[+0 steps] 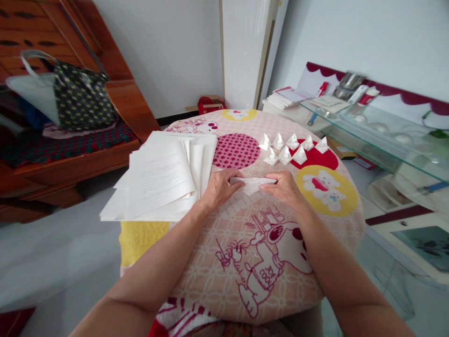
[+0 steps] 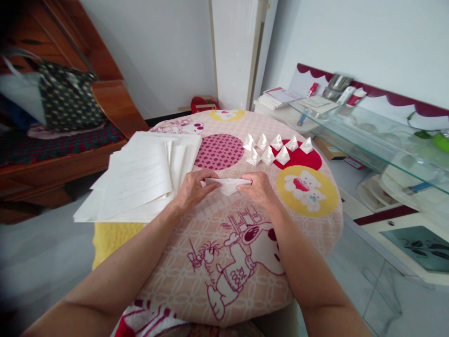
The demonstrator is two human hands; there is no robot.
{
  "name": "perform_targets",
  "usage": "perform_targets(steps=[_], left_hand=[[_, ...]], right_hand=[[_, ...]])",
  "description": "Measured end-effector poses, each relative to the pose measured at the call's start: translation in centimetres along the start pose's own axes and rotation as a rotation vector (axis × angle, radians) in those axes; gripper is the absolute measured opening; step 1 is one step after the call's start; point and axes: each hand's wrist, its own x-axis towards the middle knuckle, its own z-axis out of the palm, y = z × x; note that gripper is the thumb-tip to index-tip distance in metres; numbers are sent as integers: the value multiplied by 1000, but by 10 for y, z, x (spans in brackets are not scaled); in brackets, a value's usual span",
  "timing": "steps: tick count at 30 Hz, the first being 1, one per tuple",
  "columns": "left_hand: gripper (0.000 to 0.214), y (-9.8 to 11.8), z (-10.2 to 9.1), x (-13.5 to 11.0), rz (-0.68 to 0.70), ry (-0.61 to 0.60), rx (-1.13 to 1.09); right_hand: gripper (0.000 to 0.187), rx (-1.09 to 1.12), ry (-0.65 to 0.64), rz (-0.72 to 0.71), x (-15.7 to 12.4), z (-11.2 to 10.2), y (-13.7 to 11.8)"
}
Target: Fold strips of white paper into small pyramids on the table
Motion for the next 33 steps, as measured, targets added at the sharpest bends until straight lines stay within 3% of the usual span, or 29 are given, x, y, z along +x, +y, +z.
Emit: perform_targets(steps=[5, 8, 10, 15, 19, 28, 33], left_hand=[[15, 0, 1, -1, 223, 91, 103], [23, -1, 5, 0, 224, 60, 266], [25, 0, 9, 1, 177, -20, 380], [26, 4, 7, -6, 70, -324, 483], [29, 5, -2, -10, 75, -414, 434], [18, -6, -10, -2, 84, -462, 268], [14, -13, -12, 0, -64, -398, 250]], right_hand=[[13, -88, 250, -383, 4, 11, 5], [20, -273, 282, -457, 4, 20, 5], [22, -436, 219, -440, 3, 26, 2], [26, -642, -120, -362, -6, 33, -10], [28, -677, -274, -329, -14, 28, -18], [24, -688, -288, -232, -17, 31, -20], [22, -494, -217, -199, -8, 29, -7]])
